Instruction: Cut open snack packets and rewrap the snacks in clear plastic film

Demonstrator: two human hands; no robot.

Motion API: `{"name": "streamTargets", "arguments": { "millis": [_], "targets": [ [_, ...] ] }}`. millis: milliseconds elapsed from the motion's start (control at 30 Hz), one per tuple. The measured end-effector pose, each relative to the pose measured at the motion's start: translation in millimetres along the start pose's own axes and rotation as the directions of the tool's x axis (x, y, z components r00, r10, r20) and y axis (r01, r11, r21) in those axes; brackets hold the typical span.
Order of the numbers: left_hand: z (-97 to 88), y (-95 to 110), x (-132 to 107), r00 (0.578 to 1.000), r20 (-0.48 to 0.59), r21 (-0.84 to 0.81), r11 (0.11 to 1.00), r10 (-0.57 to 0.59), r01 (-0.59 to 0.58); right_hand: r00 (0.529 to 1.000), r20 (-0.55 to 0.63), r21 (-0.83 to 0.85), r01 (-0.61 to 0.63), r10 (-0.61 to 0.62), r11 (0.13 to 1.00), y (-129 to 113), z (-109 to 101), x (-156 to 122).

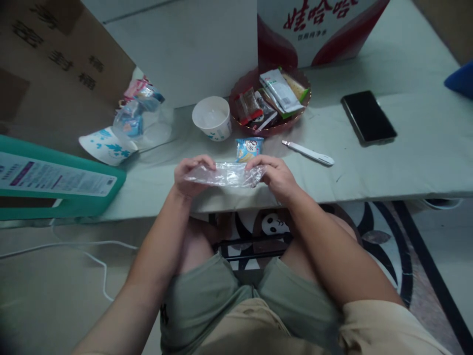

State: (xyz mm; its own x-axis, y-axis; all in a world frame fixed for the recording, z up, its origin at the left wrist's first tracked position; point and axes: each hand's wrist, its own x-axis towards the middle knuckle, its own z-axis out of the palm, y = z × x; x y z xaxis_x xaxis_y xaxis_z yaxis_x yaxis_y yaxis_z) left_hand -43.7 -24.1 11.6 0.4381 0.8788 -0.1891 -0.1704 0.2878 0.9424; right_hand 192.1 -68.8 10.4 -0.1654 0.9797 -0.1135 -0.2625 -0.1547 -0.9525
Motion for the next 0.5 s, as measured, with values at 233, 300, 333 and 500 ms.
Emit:
{"name": "streamTargets", "arguments": {
  "millis": [233, 300, 333, 500],
  "targets": [
    [-2.9, -8.4, 5.6, 0.951, -0.216, 0.539, 0.839, 0.220, -0.072, 0.991, -0.121, -0.411, -0.002, -0.052, 0.912, 2.5, -3.6, 2.5],
    [3.1, -10.2, 3.0, 0.799, -0.381, 0.671, 0.734, 0.465, -0.107, 0.967, -0.226, -0.442, 0.003, -0.114, 0.897, 3.8, -0.8, 3.4],
    [7.9, -11.0, 0.9, 0.721, -0.404, 0.735, 0.669, 0.562, -0.110, 0.953, -0.263, -0.449, 0.015, -0.148, 0.894, 4.8, 1.0, 3.9],
    [39.0, -19.3, -8.5, 0.748, -0.096, 0.876, 0.413, 0.656, -0.250, 0.936, -0.225, -0.443, 0.149, -0.271, 0.884, 14.4, 9.6, 7.7]
  ]
}}
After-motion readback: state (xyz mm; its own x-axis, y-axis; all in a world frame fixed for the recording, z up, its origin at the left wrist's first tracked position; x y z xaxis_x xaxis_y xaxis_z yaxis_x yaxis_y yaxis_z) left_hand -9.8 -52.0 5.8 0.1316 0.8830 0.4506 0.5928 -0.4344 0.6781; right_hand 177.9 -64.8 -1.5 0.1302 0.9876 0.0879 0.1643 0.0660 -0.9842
